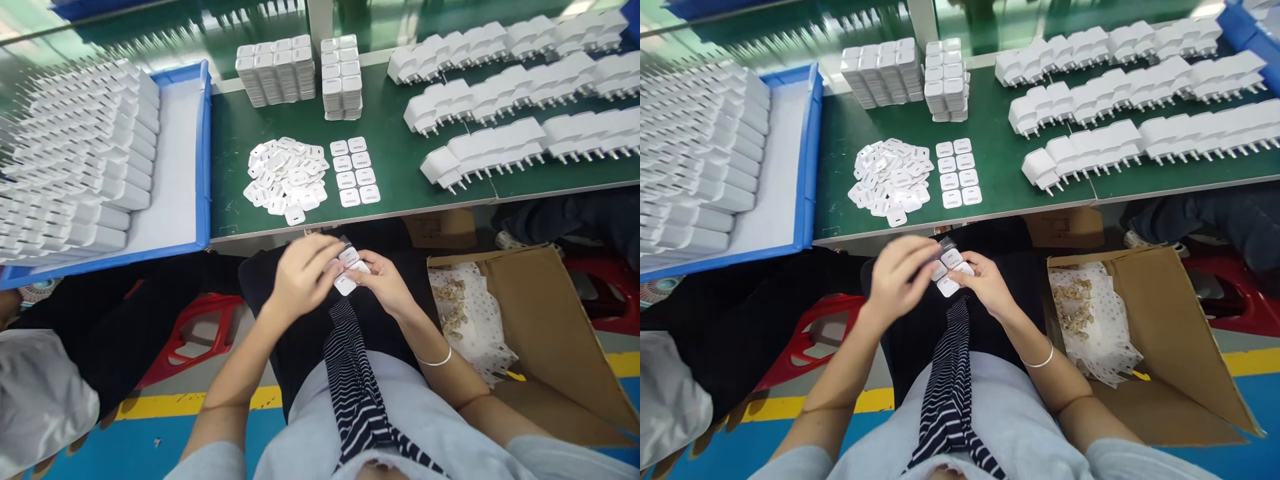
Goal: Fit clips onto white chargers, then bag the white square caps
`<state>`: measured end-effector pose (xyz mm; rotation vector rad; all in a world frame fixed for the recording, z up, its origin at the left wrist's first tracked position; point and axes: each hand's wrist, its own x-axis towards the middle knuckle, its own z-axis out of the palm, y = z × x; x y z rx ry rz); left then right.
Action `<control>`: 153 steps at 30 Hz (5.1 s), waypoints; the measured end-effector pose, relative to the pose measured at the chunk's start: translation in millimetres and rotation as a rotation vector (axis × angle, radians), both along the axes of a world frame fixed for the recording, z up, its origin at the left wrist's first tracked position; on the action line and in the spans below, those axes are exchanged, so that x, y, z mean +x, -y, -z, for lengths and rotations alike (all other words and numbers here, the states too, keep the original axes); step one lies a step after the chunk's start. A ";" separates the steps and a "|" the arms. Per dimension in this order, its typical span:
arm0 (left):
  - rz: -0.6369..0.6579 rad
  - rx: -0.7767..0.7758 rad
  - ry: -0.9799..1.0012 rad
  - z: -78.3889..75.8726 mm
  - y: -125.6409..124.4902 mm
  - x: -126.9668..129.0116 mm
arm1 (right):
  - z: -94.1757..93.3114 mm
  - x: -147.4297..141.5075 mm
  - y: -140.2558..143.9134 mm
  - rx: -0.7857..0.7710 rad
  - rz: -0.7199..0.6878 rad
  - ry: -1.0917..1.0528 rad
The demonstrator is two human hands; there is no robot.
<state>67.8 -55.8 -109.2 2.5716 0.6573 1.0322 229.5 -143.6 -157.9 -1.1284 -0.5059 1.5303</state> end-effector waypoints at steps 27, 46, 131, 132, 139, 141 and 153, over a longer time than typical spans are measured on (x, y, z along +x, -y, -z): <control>-0.365 -0.899 0.250 28.1 21.0 6.1 | -5.2 -6.1 16.3 0.090 -0.032 0.059; -0.521 -0.191 -0.043 13.3 14.7 -17.1 | -3.3 1.1 30.2 -0.030 0.030 0.069; -0.437 -1.192 0.683 55.6 43.1 15.4 | 12.8 -15.3 10.7 -0.072 0.301 -0.205; -0.463 -1.147 0.674 56.9 42.5 14.8 | 14.2 -18.2 9.4 -0.076 0.305 -0.205; -0.659 -0.996 0.704 69.1 35.3 -0.4 | 24.3 -15.4 4.4 -0.086 0.486 -0.153; -0.777 -0.805 0.662 69.9 36.3 -5.8 | 27.3 -8.2 3.4 -0.085 0.626 -0.116; -0.483 -0.593 0.379 82.7 74.3 45.8 | 22.2 -57.0 3.4 -0.022 0.502 -0.251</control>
